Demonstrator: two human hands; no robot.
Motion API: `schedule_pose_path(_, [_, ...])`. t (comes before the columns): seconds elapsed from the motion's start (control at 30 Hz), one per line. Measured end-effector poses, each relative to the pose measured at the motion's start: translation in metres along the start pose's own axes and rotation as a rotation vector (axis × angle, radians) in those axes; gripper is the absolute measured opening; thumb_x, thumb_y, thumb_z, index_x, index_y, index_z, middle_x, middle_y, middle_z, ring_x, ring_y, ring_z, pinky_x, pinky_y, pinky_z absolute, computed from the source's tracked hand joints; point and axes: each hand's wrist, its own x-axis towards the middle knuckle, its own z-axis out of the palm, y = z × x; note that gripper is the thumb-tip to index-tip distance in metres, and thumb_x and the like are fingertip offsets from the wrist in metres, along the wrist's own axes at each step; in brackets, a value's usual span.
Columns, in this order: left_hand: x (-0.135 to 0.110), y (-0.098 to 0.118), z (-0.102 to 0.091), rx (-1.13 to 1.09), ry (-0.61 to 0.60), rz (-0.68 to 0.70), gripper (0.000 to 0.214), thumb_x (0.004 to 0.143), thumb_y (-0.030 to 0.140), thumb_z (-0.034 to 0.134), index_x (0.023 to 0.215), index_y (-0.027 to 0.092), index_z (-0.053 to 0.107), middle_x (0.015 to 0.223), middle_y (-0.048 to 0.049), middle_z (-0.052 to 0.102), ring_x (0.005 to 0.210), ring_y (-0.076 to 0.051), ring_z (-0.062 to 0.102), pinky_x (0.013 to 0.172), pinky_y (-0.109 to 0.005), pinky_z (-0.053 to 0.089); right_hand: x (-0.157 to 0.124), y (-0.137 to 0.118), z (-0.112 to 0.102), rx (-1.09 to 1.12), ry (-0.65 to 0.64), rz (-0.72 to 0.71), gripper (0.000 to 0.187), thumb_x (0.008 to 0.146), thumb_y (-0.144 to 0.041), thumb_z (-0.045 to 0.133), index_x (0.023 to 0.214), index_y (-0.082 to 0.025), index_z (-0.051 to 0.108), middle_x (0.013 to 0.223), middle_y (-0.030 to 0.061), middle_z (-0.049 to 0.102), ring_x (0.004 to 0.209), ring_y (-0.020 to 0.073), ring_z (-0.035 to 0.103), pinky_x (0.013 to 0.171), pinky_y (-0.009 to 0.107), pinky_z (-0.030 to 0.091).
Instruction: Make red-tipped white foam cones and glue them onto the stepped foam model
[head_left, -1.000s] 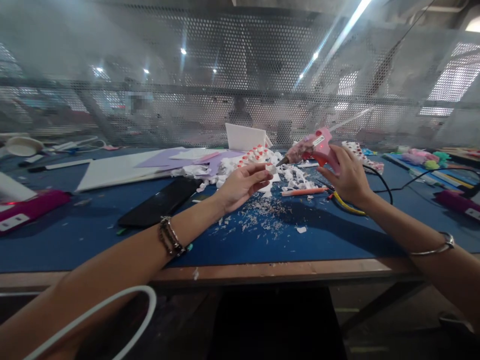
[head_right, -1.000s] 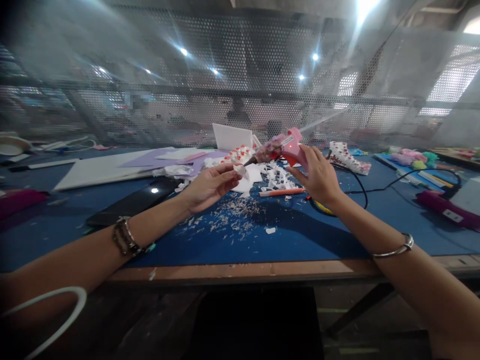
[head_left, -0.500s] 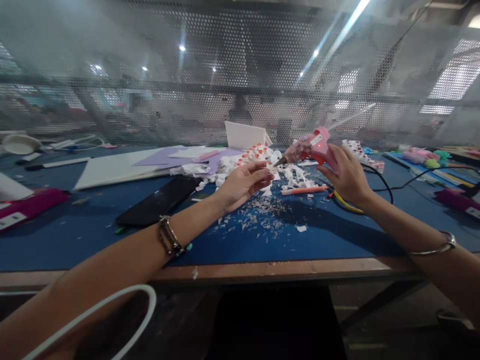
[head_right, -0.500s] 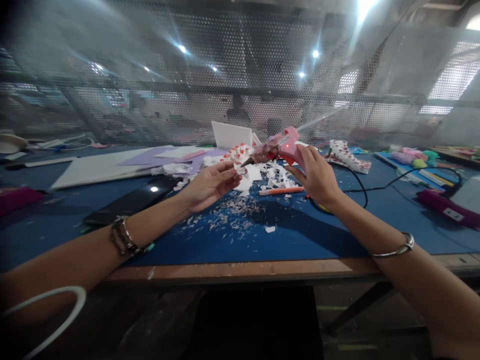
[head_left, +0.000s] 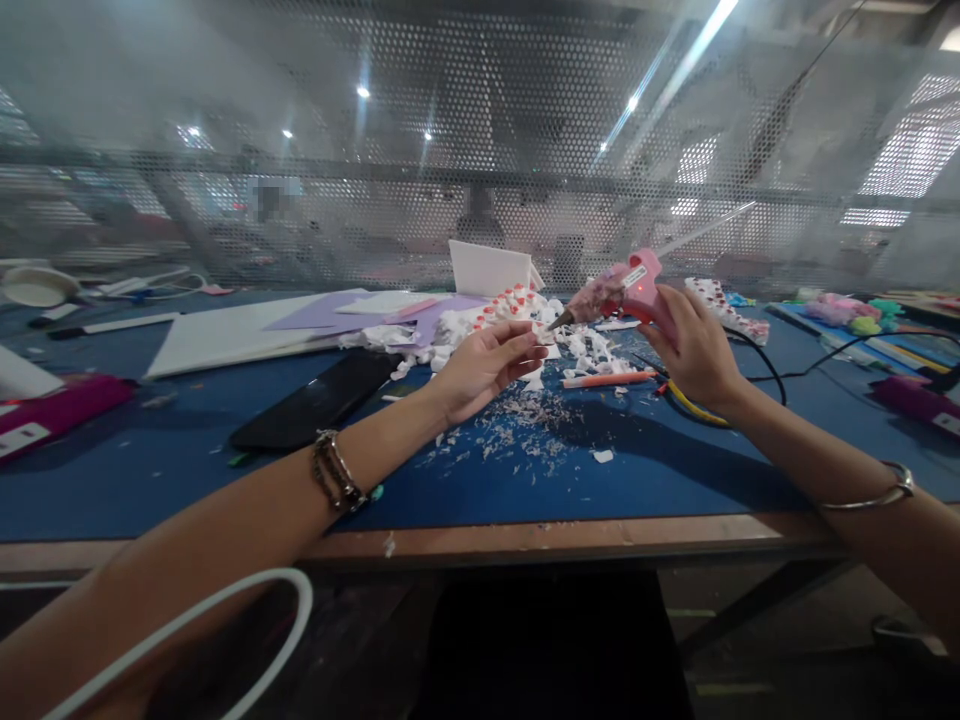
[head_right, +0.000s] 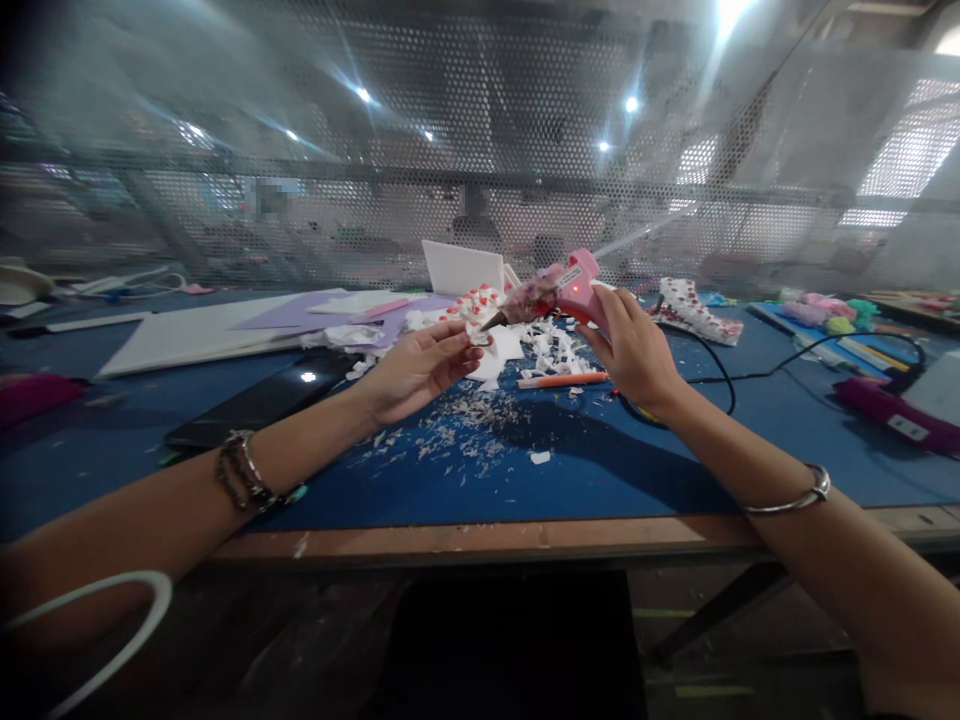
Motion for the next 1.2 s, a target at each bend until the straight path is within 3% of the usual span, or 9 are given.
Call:
schedule_pose_path(0.3, [0.001,-0.001,-0.002,0.012,-0.001,0.011,0.005,0.075,0.008,0.061,0.078,0.011,0.06,0.073,-0.0022,0.063,0.067,-0.009,0.061,0.067,-0.02,0.05,0.0,-0.002,-0.004,-0.025,-0.016,0.025,0.05,0.087,-0.043,0.038,0.124,-0.011,0.041,0.116,0.0176,0.051,0.106,0.0303,0.05,0.082,0.043,0.046])
schedule_pose_path(0.6, [0.004,-0.003,-0.005,0.048,0.02,0.04,0.01,0.069,0.008,0.066,0.078,0.011,0.06,0.073,-0.0014,0.061,0.068,-0.008,0.058,0.069,-0.02,0.049,-0.001,-0.003,-0.005,-0.073,-0.007,0.032,0.051,0.085,-0.049,0.037,0.126,-0.018,0.039,0.118,0.0157,0.051,0.104,0.0299,0.052,0.076,0.043,0.048])
schedule_pose_path(0.83, [0.005,0.002,-0.005,0.063,0.031,0.068,0.01,0.069,0.008,0.066,0.075,0.012,0.059,0.071,-0.0001,0.06,0.067,-0.008,0.057,0.067,-0.019,0.048,0.001,0.002,-0.004,-0.122,-0.011,0.077,0.051,0.086,-0.047,0.037,0.124,-0.014,0.04,0.114,0.0164,0.051,0.099,0.0293,0.053,0.074,0.04,0.046])
schedule_pose_path(1.03, [0.009,0.004,-0.013,0.112,0.086,0.111,0.009,0.071,0.011,0.064,0.079,0.013,0.059,0.073,-0.0001,0.059,0.069,-0.008,0.057,0.067,-0.02,0.048,0.003,0.046,0.007,-0.16,-0.09,0.29,0.045,0.081,-0.047,0.044,0.113,-0.016,0.048,0.11,0.0172,0.054,0.094,0.0288,0.053,0.07,0.036,0.041])
schedule_pose_path(1.2, [0.018,0.01,-0.025,0.183,0.143,0.174,0.007,0.075,0.011,0.06,0.081,0.012,0.058,0.075,-0.002,0.061,0.071,-0.009,0.058,0.067,-0.019,0.048,-0.004,0.103,0.01,-0.142,-0.159,0.429,0.045,0.077,-0.057,0.043,0.079,-0.014,0.056,0.075,0.0157,0.059,0.067,0.0221,0.053,0.057,0.033,0.035])
